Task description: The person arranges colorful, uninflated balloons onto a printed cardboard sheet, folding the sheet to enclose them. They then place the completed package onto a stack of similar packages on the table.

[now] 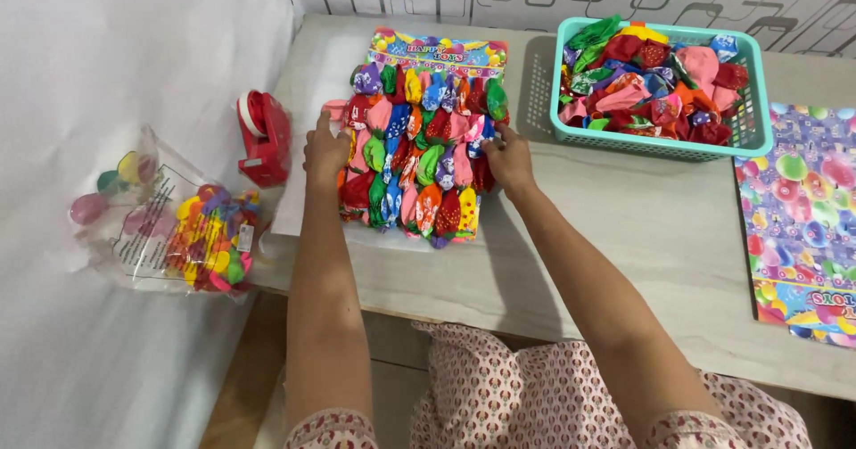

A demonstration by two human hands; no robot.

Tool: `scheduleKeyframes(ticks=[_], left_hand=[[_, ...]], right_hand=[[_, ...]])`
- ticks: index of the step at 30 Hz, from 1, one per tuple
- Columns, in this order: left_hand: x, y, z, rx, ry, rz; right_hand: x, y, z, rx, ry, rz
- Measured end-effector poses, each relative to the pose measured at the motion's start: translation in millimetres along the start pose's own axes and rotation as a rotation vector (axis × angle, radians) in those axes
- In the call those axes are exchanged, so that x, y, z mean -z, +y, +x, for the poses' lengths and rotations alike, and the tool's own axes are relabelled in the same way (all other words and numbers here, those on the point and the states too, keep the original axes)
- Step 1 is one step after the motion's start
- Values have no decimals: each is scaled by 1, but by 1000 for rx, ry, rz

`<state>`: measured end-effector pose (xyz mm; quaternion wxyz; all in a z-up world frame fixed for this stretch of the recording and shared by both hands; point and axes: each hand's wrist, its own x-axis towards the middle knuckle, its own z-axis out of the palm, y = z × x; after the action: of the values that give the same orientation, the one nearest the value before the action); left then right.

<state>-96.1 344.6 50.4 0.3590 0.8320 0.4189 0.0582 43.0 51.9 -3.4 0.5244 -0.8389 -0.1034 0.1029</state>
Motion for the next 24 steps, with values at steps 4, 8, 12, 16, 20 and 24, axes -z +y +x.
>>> scheduleKeyframes(ticks=[4, 8, 12, 16, 20, 24], left_hand=[[-5, -2, -17, 27, -100, 3], [-14, -1, -22, -26, -163, -62], [-28, -14, -7, 40, -29, 16], [-21, 36, -61, -55, 149, 70], [-64, 62, -60, -336, 234, 50], [-122, 118, -79, -643, 236, -28]], right_hand=[[-5, 4, -9, -2, -66, -84], [-2, -20, -26, -73, -154, 13], [31, -57, -57, -95, -215, 269], [53, -18, -48, -97, -197, 299], [101, 1, -68, -81, -146, 361], [171, 21, -98, -68, -53, 346]])
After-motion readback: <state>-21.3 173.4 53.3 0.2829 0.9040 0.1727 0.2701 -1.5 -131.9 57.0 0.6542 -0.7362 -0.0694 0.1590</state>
